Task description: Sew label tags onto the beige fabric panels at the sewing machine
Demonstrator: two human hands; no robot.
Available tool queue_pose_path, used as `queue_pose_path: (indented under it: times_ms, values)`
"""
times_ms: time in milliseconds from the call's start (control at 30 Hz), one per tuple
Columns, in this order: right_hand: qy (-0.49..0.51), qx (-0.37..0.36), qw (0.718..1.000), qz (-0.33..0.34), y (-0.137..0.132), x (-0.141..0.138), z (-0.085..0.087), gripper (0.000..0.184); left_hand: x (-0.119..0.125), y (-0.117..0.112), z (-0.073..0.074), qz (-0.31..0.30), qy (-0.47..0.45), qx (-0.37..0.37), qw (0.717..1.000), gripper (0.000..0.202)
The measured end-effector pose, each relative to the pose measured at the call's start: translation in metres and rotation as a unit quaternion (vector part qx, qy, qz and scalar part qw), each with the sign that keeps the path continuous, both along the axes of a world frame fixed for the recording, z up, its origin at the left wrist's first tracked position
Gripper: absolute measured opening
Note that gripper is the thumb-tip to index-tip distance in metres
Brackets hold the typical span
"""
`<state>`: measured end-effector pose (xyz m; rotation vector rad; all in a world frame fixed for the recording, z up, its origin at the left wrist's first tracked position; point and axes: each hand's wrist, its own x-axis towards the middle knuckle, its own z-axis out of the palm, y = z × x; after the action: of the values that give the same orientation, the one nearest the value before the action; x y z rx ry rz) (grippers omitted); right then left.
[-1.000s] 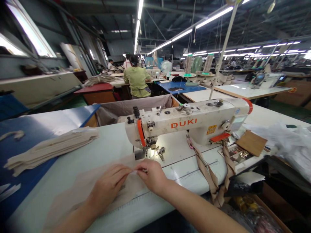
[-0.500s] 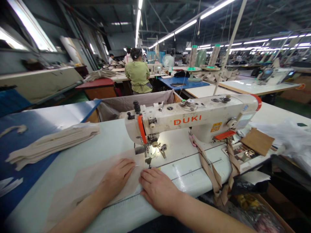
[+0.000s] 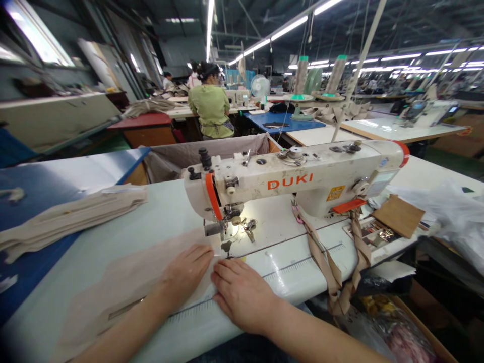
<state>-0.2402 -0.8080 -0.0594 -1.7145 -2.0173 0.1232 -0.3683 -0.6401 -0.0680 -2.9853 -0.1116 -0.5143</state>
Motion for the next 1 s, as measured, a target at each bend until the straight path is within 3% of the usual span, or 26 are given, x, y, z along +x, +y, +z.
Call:
queue_pose_path:
  times_ms: [533, 800, 1000]
  values:
    - [0.007, 0.011, 1.000, 0.007, 0.001, 0.003, 0.000, 0.034, -0.002, 0.001, -0.005, -0.007, -0.015, -0.002, 1.000, 0.028]
    - [-0.023, 0.006, 0.998, -0.051, 0.029, 0.022, 0.013, 0.020, -0.003, -0.001, -0.004, -0.009, -0.014, 0.010, 1.000, 0.031]
    - [-0.070, 0.003, 0.996, -0.046, 0.037, 0.025, 0.008, 0.017, -0.005, -0.003, -0.005, -0.009, -0.017, 0.018, 1.000, 0.034]
